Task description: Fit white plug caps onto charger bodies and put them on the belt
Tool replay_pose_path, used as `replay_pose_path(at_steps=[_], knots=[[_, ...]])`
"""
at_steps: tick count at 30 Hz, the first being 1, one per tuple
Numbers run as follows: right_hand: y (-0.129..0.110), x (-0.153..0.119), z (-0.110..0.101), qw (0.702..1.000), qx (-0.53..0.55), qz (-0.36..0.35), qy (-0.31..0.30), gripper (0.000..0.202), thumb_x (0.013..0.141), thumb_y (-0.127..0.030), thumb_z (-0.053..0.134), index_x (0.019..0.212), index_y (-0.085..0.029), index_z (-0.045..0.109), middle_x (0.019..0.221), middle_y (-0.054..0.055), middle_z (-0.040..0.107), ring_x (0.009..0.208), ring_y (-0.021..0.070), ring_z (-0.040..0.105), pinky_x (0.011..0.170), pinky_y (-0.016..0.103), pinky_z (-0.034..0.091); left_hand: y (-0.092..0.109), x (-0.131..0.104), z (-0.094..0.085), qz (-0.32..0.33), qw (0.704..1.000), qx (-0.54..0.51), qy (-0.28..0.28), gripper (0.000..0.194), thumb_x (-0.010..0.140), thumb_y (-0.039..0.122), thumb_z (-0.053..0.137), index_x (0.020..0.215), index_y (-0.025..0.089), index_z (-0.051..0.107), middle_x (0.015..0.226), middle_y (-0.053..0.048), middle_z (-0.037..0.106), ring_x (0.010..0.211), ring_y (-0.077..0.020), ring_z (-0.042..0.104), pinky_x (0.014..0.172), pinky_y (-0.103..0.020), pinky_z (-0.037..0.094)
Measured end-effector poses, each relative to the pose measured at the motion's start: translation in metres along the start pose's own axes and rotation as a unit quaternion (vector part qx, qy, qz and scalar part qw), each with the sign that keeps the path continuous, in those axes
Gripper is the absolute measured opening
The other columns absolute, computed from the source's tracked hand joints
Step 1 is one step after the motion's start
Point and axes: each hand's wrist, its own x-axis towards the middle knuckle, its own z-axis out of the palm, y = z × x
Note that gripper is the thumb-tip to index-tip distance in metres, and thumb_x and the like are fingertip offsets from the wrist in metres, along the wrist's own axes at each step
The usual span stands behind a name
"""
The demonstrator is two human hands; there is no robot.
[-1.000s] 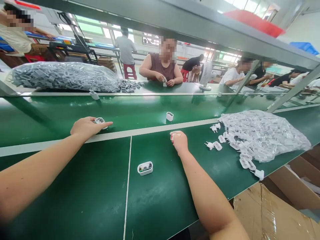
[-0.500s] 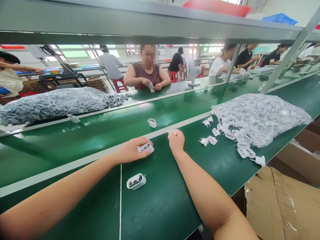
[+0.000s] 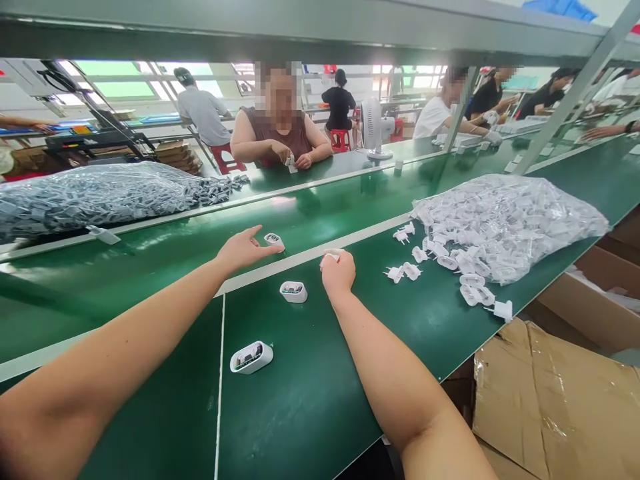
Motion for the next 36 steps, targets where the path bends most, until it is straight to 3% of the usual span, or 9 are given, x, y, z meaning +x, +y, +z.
replay_pose_path(at_steps=[5,16,19,21,24,26,30,34,36], knots=[[-0.018,-0.006,0.002,0.990,0.118,0.081,-0.019,0.031,0.072,-0.006,0.059,0.097,-0.019,0.069,0.080,-0.002,0.068,0.067,0.0112,0.066,0.065,0.024,0.054,-0.004,0.006,0.022,0.006,1.000,-0.030,0.005,0.068,0.080,0.055,0.074,0.134,0.015,0.064,0.115,-0.014,0.069,0.100,-0.0320,0.065,0.075,-0.033,0.049],[-0.055,-0.018,-0.001,0.914,0.316,0.201,-0.159,0.020,0.094,-0.008,0.056,0.085,-0.014,0.073,0.082,0.004,0.074,0.070,0.0077,0.070,0.073,0.014,0.060,0.038,-0.035,0.029,0.129,0.964,-0.190,-0.135,0.047,0.062,0.052,0.086,0.096,0.020,0.077,0.068,0.002,0.062,0.068,-0.0189,0.056,0.063,-0.028,0.039],[-0.059,-0.021,-0.004,0.899,0.345,0.194,-0.188,0.017,0.093,-0.009,0.059,0.085,-0.015,0.073,0.090,0.006,0.077,0.089,0.0112,0.075,0.089,0.018,0.061,0.042,-0.041,0.028,0.111,0.944,-0.256,-0.174,0.057,0.051,0.042,0.096,0.099,0.018,0.077,0.065,0.002,0.061,0.062,-0.0168,0.052,0.058,-0.027,0.036],[-0.061,-0.023,-0.006,0.895,0.348,0.184,-0.207,0.017,0.090,-0.004,0.060,0.086,-0.015,0.073,0.094,0.006,0.078,0.100,0.0128,0.076,0.096,0.019,0.060,0.039,-0.045,0.024,0.074,0.929,-0.318,-0.175,0.067,0.056,0.043,0.097,0.112,0.017,0.073,0.067,0.002,0.060,0.060,-0.0151,0.051,0.057,-0.025,0.037],[-0.060,-0.024,-0.006,0.913,0.311,0.174,-0.198,0.020,0.087,-0.001,0.061,0.085,-0.016,0.073,0.092,0.004,0.078,0.100,0.0138,0.077,0.096,0.020,0.061,0.032,-0.054,0.009,0.005,0.884,-0.438,-0.163,0.053,0.088,0.053,0.075,0.119,0.013,0.066,0.074,-0.002,0.060,0.059,-0.0136,0.052,0.054,-0.024,0.042],[-0.058,-0.025,-0.005,0.931,0.274,0.159,-0.178,0.017,0.086,-0.003,0.063,0.085,-0.017,0.073,0.091,0.004,0.078,0.093,0.0151,0.078,0.093,0.024,0.064,0.030,-0.066,-0.003,-0.032,0.839,-0.517,-0.166,0.038,0.103,0.043,0.053,0.113,0.009,0.066,0.082,-0.008,0.062,0.065,-0.0141,0.058,0.059,-0.024,0.050],[-0.056,-0.030,-0.004,0.958,0.207,0.102,-0.170,0.008,0.081,-0.013,0.076,0.088,-0.016,0.075,0.093,0.006,0.078,0.092,0.0200,0.078,0.099,0.036,0.063,0.035,-0.099,-0.025,-0.072,0.756,-0.630,-0.162,0.029,0.105,0.012,0.038,0.109,0.005,0.066,0.106,-0.016,0.068,0.083,-0.0122,0.067,0.077,-0.018,0.059],[-0.061,-0.040,-0.005,0.966,0.171,0.047,-0.187,0.021,0.070,-0.023,0.087,0.089,-0.017,0.079,0.100,0.006,0.079,0.107,0.0237,0.076,0.111,0.041,0.055,0.040,-0.129,-0.035,-0.086,0.657,-0.734,-0.151,0.026,0.101,0.004,0.044,0.105,0.001,0.070,0.119,-0.020,0.069,0.107,-0.0211,0.071,0.091,-0.023,0.062],[-0.066,-0.047,-0.005,0.966,0.164,0.025,-0.198,0.027,0.066,-0.028,0.091,0.089,-0.019,0.080,0.107,0.006,0.079,0.115,0.0248,0.073,0.113,0.041,0.053,0.039,-0.138,-0.039,-0.072,0.649,-0.740,-0.159,0.025,0.101,0.003,0.047,0.108,0.002,0.072,0.121,-0.020,0.069,0.111,-0.0232,0.070,0.094,-0.025,0.063]])
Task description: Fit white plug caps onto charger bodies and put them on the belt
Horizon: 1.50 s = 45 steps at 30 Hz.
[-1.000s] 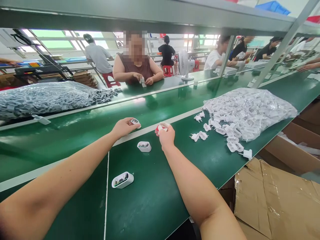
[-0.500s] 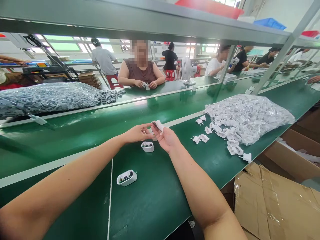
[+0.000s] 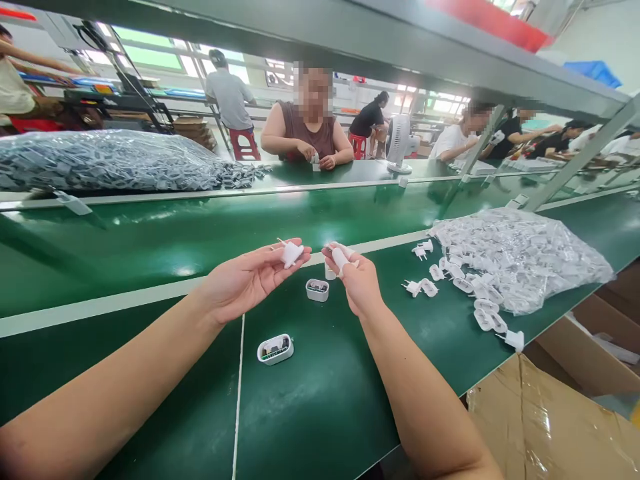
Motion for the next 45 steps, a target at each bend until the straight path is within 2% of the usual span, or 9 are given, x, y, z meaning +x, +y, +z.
replay_pose_path(at_steps=[5,10,18,23,28,33,35,39,45], knots=[[-0.004,-0.015,0.007,0.995,-0.080,-0.054,0.003,0.034,0.070,-0.037,0.090,0.099,-0.021,0.082,0.106,0.006,0.080,0.113,0.0257,0.072,0.112,0.046,0.052,0.005,-0.010,-0.003,0.016,0.996,0.077,-0.041,0.019,0.098,0.010,0.062,0.109,0.009,0.078,0.130,-0.014,0.068,0.107,-0.0190,0.070,0.094,-0.022,0.061],[0.001,-0.026,0.009,0.971,-0.149,-0.187,-0.001,0.017,0.081,-0.033,0.081,0.097,-0.027,0.083,0.101,0.004,0.080,0.095,0.0218,0.075,0.093,0.042,0.062,0.005,-0.017,-0.001,0.058,0.989,0.121,-0.065,0.019,0.087,0.027,0.081,0.101,0.015,0.082,0.131,-0.012,0.068,0.121,-0.0281,0.065,0.108,-0.034,0.057],[0.005,-0.041,0.014,0.885,-0.210,-0.416,0.006,0.020,0.094,-0.024,0.070,0.109,-0.033,0.080,0.103,0.004,0.077,0.087,0.0204,0.076,0.079,0.040,0.067,0.003,-0.023,0.001,0.067,0.987,0.128,-0.067,0.030,0.081,0.034,0.087,0.104,0.015,0.082,0.124,-0.013,0.072,0.124,-0.0323,0.063,0.111,-0.039,0.055],[0.003,-0.044,0.015,0.801,-0.291,-0.522,0.025,0.032,0.090,-0.017,0.074,0.117,-0.034,0.078,0.119,0.006,0.074,0.103,0.0234,0.073,0.090,0.043,0.065,-0.003,-0.018,-0.003,0.056,0.988,0.123,-0.076,0.030,0.080,0.032,0.089,0.104,0.016,0.082,0.121,-0.011,0.072,0.118,-0.0294,0.066,0.107,-0.037,0.058],[0.002,-0.045,0.013,0.748,-0.364,-0.553,-0.042,0.036,0.092,-0.013,0.069,0.119,-0.035,0.078,0.128,0.007,0.070,0.106,0.0240,0.071,0.088,0.042,0.065,-0.009,-0.018,-0.003,0.030,0.983,0.158,-0.092,0.042,0.080,0.048,0.089,0.107,0.017,0.080,0.114,-0.011,0.073,0.107,-0.0291,0.069,0.086,-0.037,0.067],[-0.005,-0.044,0.010,0.707,-0.415,-0.564,-0.098,0.042,0.089,-0.008,0.067,0.118,-0.037,0.077,0.123,0.007,0.073,0.100,0.0215,0.070,0.081,0.040,0.064,-0.010,-0.019,-0.003,0.074,0.971,0.205,-0.099,0.045,0.075,0.054,0.090,0.098,0.017,0.082,0.104,-0.010,0.075,0.098,-0.0288,0.071,0.092,-0.041,0.065],[-0.006,-0.043,0.011,0.714,-0.416,-0.555,-0.094,0.034,0.090,-0.011,0.068,0.112,-0.035,0.079,0.119,0.007,0.074,0.100,0.0212,0.071,0.082,0.039,0.064,-0.012,-0.017,-0.003,0.086,0.969,0.211,-0.096,0.046,0.072,0.054,0.092,0.096,0.017,0.082,0.102,-0.010,0.075,0.097,-0.0289,0.072,0.094,-0.043,0.064],[0.000,-0.032,0.010,0.797,-0.371,-0.467,-0.094,0.018,0.092,-0.022,0.068,0.099,-0.032,0.081,0.110,0.006,0.073,0.101,0.0205,0.071,0.088,0.039,0.063,-0.017,-0.010,-0.006,0.083,0.971,0.212,-0.071,0.050,0.067,0.057,0.094,0.092,0.015,0.080,0.107,-0.012,0.075,0.104,-0.0324,0.070,0.098,-0.047,0.062],[-0.001,-0.007,-0.007,0.890,-0.323,-0.318,0.047,0.010,0.082,-0.022,0.074,0.083,-0.027,0.083,0.098,0.005,0.065,0.089,0.0175,0.067,0.079,0.034,0.062,-0.014,-0.012,-0.007,0.069,0.978,0.183,-0.073,0.049,0.072,0.053,0.093,0.101,0.015,0.080,0.117,-0.014,0.073,0.110,-0.0322,0.070,0.094,-0.041,0.065]])
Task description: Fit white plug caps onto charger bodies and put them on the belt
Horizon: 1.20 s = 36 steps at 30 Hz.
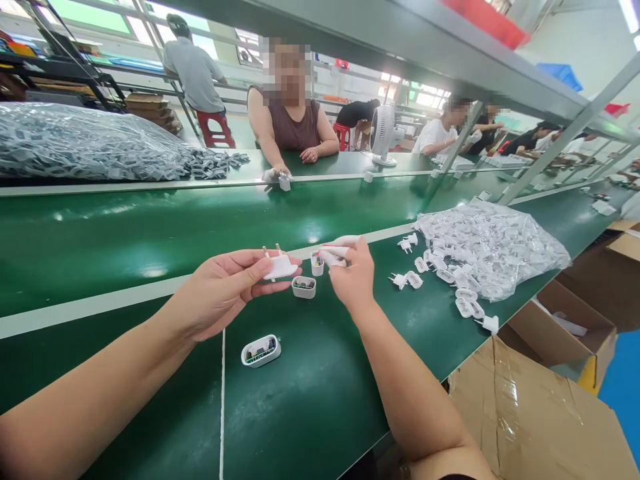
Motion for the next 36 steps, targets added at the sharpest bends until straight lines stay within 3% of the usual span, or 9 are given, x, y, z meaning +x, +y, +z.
replay_pose_path(at_steps=[3,8,13,17,21,27,29,33,36], knots=[[-0.011,-0.002,-0.002,0.999,0.041,0.006,0.006,0.012,0.085,-0.025,0.073,0.090,-0.029,0.083,0.098,0.004,0.064,0.088,0.0174,0.066,0.073,0.032,0.062,0.003,-0.001,-0.001,0.008,1.000,-0.005,0.004,0.048,0.074,0.050,0.092,0.104,0.015,0.080,0.122,-0.013,0.071,0.110,-0.0296,0.069,0.093,-0.037,0.065],[-0.034,-0.025,0.009,0.980,0.043,-0.188,-0.038,0.020,0.087,-0.021,0.076,0.103,-0.033,0.080,0.104,0.005,0.063,0.096,0.0189,0.067,0.085,0.036,0.063,0.000,0.001,0.002,0.002,1.000,0.014,0.004,0.048,0.074,0.056,0.090,0.097,0.016,0.079,0.112,-0.012,0.073,0.096,-0.0248,0.069,0.084,-0.034,0.064],[-0.021,-0.030,0.018,0.955,-0.006,-0.286,-0.079,0.020,0.092,-0.018,0.070,0.105,-0.030,0.078,0.103,0.006,0.063,0.094,0.0183,0.068,0.078,0.034,0.063,-0.002,-0.002,0.005,0.010,0.999,0.039,0.012,0.051,0.072,0.061,0.088,0.093,0.017,0.077,0.097,-0.009,0.073,0.083,-0.0209,0.066,0.078,-0.031,0.060],[-0.013,-0.029,0.019,0.955,0.010,-0.288,-0.074,0.016,0.091,-0.019,0.071,0.102,-0.029,0.079,0.098,0.005,0.063,0.084,0.0160,0.067,0.071,0.032,0.061,-0.004,-0.003,0.003,0.029,0.997,0.063,0.026,0.052,0.069,0.061,0.090,0.093,0.017,0.077,0.093,-0.008,0.073,0.086,-0.0218,0.067,0.084,-0.032,0.060],[-0.009,-0.022,0.015,0.970,0.035,-0.228,-0.071,0.016,0.090,-0.021,0.073,0.099,-0.031,0.080,0.095,0.004,0.065,0.085,0.0170,0.067,0.075,0.033,0.060,-0.004,-0.002,0.001,0.027,0.997,0.073,0.020,0.057,0.068,0.065,0.089,0.095,0.016,0.078,0.099,-0.010,0.074,0.091,-0.0242,0.068,0.090,-0.036,0.060],[0.002,-0.004,0.004,0.995,0.024,-0.090,0.042,0.014,0.085,-0.017,0.074,0.085,-0.028,0.081,0.088,0.002,0.064,0.083,0.0165,0.065,0.073,0.033,0.057,0.008,-0.004,-0.001,0.026,0.999,0.035,0.008,0.049,0.074,0.059,0.089,0.095,0.016,0.077,0.104,-0.011,0.074,0.096,-0.0269,0.070,0.093,-0.041,0.063],[-0.006,-0.010,0.007,0.991,0.059,-0.110,0.039,0.019,0.086,-0.015,0.073,0.094,-0.030,0.082,0.094,0.002,0.064,0.088,0.0167,0.066,0.078,0.034,0.058,0.005,-0.001,-0.002,0.025,0.999,0.026,0.023,0.051,0.072,0.061,0.090,0.093,0.016,0.077,0.104,-0.010,0.073,0.096,-0.0261,0.070,0.091,-0.039,0.063],[-0.019,-0.028,0.017,0.976,0.054,-0.205,-0.041,0.024,0.087,-0.016,0.075,0.103,-0.033,0.081,0.098,0.003,0.065,0.089,0.0163,0.067,0.078,0.033,0.059,-0.010,0.003,0.000,0.023,0.998,0.029,0.043,0.056,0.068,0.063,0.091,0.092,0.015,0.077,0.101,-0.009,0.073,0.092,-0.0225,0.068,0.087,-0.033,0.063],[-0.009,-0.023,0.017,0.984,0.016,-0.178,-0.021,0.015,0.088,-0.019,0.073,0.092,-0.030,0.082,0.091,0.003,0.066,0.084,0.0162,0.067,0.075,0.033,0.059,-0.008,0.000,0.002,0.045,0.998,0.016,0.031,0.050,0.073,0.056,0.091,0.095,0.013,0.077,0.096,-0.009,0.072,0.088,-0.0204,0.067,0.085,-0.029,0.063]])
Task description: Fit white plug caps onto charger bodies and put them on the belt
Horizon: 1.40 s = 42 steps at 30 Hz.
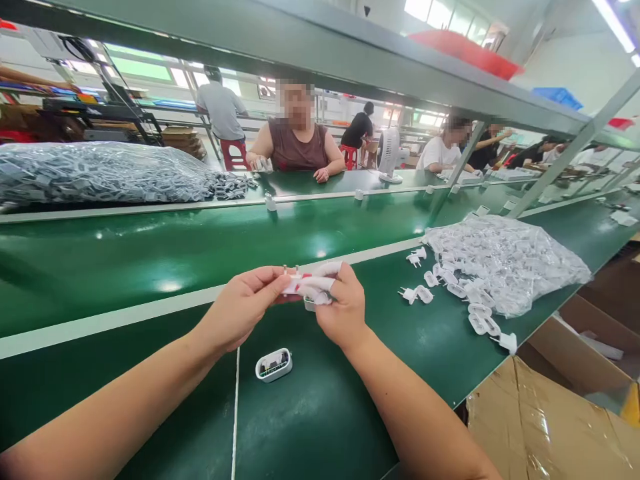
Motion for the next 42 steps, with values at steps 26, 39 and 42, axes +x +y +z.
replay_pose_path(at_steps=[26,39,42], knots=[[0.012,0.006,-0.009,0.992,-0.063,0.065,0.089,0.014,0.085,-0.026,0.075,0.097,-0.026,0.081,0.106,0.006,0.070,0.097,0.0209,0.071,0.084,0.038,0.063,0.019,0.003,-0.009,-0.148,0.907,-0.386,-0.084,0.050,0.112,0.037,0.027,0.092,0.007,0.063,0.068,0.001,0.039,0.044,-0.0056,0.034,0.040,-0.016,0.034],[-0.037,-0.010,0.009,0.995,0.048,-0.080,-0.032,0.020,0.091,-0.014,0.073,0.101,-0.030,0.080,0.100,0.003,0.070,0.086,0.0151,0.072,0.078,0.031,0.064,-0.003,-0.015,0.020,-0.186,0.958,-0.217,-0.022,0.016,0.093,0.015,0.052,0.079,0.012,0.058,0.059,0.004,0.034,0.044,-0.0055,0.022,0.039,-0.011,0.023],[-0.020,-0.001,0.001,0.998,-0.020,-0.056,0.023,0.017,0.090,-0.016,0.072,0.098,-0.029,0.080,0.098,0.004,0.071,0.088,0.0166,0.071,0.081,0.034,0.062,-0.005,-0.011,0.014,-0.186,0.960,-0.200,-0.064,0.016,0.096,0.017,0.051,0.082,0.012,0.057,0.059,0.003,0.036,0.045,-0.0061,0.020,0.040,-0.013,0.021]])
